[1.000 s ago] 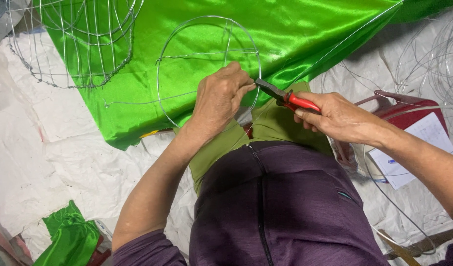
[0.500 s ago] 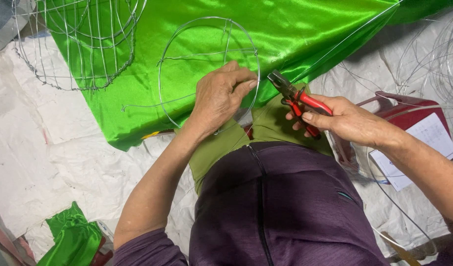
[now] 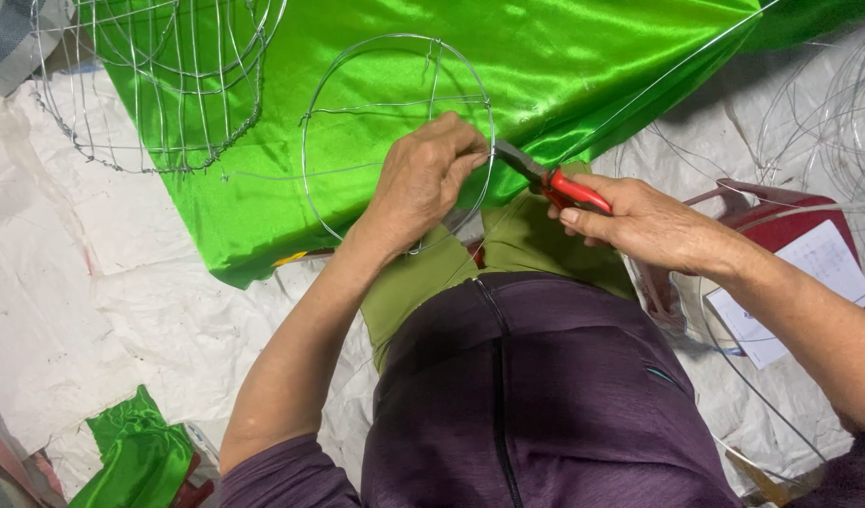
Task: The person constructs a circular wire frame by hand, using pliers to twist and secure thin metal wires together. The person bends and connects multiple wire segments to form the structure over a green cloth surface.
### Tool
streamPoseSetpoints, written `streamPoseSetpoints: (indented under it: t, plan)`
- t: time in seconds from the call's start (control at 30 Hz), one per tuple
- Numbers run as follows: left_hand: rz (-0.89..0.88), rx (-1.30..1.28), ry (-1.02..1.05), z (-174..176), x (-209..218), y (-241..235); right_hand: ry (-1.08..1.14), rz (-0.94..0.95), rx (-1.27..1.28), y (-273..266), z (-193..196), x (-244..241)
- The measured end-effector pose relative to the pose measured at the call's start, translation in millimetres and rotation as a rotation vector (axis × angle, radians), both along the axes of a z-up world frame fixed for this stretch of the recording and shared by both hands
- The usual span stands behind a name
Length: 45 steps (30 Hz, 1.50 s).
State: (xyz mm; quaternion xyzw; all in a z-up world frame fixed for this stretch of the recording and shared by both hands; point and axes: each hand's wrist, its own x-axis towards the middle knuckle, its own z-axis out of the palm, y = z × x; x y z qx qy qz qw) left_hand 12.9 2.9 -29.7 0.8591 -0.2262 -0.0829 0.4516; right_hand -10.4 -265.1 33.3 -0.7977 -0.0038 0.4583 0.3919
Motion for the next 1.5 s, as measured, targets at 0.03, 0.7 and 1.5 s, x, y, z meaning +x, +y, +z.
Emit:
streamPoseSetpoints:
  t: [0.03,0.7,1.5]
  plan:
    - [0.001,0.071,-0.117,1,-2,1,-0.003,-0.054,0.017,-2,-2,1]
    - [0.137,0.287,-0.506,-39,-20,-6,-1.27,0.073,-0.656,40,-119,128]
    - [0.542,0.151,-0.941,21,-79,38,-0.084,-0.597,1.012,73,-103,8]
